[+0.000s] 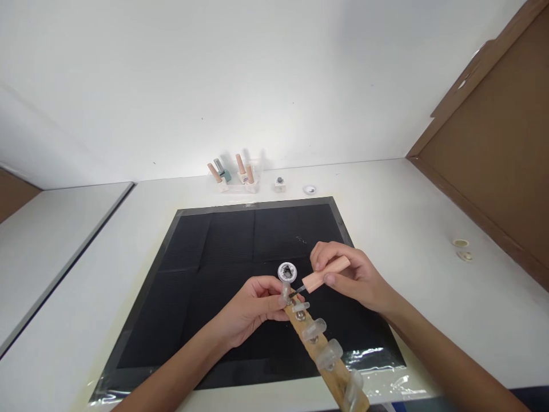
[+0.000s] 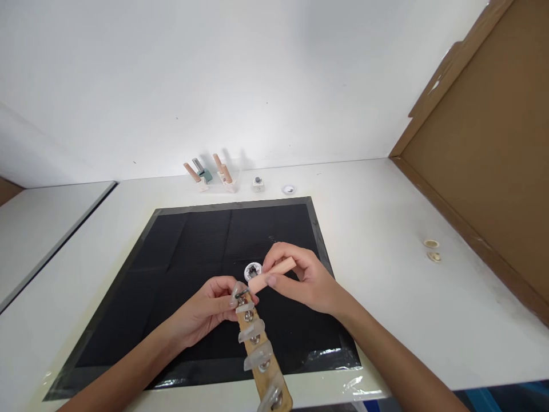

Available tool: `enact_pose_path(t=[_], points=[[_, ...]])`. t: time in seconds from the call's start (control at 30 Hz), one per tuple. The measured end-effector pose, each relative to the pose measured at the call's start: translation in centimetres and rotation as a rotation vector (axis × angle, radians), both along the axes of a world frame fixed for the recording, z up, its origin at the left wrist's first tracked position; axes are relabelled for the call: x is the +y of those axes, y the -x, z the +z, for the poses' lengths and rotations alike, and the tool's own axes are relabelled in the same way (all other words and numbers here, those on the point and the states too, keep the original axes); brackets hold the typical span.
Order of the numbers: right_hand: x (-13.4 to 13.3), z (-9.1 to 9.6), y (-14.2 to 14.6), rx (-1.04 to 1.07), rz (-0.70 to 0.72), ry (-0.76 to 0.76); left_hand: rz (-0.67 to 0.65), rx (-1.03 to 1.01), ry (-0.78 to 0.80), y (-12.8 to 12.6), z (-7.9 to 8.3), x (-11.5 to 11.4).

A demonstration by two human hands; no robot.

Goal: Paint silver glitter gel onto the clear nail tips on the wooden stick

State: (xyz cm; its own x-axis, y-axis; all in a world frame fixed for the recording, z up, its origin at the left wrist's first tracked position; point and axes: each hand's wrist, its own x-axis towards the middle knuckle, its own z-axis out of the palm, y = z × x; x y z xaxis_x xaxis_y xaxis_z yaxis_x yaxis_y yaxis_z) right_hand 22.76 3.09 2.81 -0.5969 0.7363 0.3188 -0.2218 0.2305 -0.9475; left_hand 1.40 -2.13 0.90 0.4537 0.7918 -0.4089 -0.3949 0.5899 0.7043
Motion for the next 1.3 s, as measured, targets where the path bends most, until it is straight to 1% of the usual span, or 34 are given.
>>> enact_pose_path(t=[0.1, 0.27, 0.43, 0.57, 0.63, 0.73, 0.8, 0.93, 1.03, 1.1, 1.17, 1.23, 1.3], points=[[0.0, 0.05, 0.23, -0.012, 0.034, -0.03, -0.005, -0.012, 0.011, -0.07, 0.11, -0.05], [0.06, 0.22, 0.24, -0.026, -0.008, 0.002, -0.023, -0.02, 0.012, -0.08, 0.15, -0.1], [-0.13, 0.34, 0.24, 0.017, 0.046, -0.02, -0.014, -0.003, 0.023, -0.1, 0.07, -0.2], [-0.23, 0.35, 0.15, -0.033, -0.007, -0.016, -0.05, -0.015, 0.009, -0.11, 0.02, -0.25], [-0.28, 0.42, 0.1, -0.022, -0.02, -0.011, -0.055, -0.006, 0.005, -0.1, 0.02, -0.24], [-0.35, 0.57, 0.14, 0.014, 0.042, -0.017, -0.053, 0.018, -0.003, -0.09, 0.06, -0.19], [-0.32, 0.6, 0.18, 0.0, 0.065, -0.021, -0.065, 0.027, -0.014, -0.1, 0.07, -0.18], [0.07, 0.37, -0.04, -0.059, -0.003, -0.009, -0.118, 0.025, -0.023, -0.13, 0.14, -0.29], [0.29, 0.25, -0.26, -0.061, -0.037, 0.001, -0.13, 0.015, -0.023, -0.15, 0.25, -0.43], [0.21, 0.3, -0.24, -0.018, -0.008, 0.004, -0.13, 0.021, -0.023, -0.15, 0.29, -0.47], [-0.01, 0.4, -0.12, 0.027, 0.055, 0.002, -0.125, 0.028, -0.024, -0.15, 0.28, -0.46], [-0.17, 0.46, 0.0, 0.025, 0.101, 0.002, -0.131, 0.032, -0.034, -0.16, 0.25, -0.41], [-0.14, 0.43, -0.01, -0.015, 0.09, 0.012, -0.149, 0.029, -0.044, -0.2, 0.23, -0.38]])
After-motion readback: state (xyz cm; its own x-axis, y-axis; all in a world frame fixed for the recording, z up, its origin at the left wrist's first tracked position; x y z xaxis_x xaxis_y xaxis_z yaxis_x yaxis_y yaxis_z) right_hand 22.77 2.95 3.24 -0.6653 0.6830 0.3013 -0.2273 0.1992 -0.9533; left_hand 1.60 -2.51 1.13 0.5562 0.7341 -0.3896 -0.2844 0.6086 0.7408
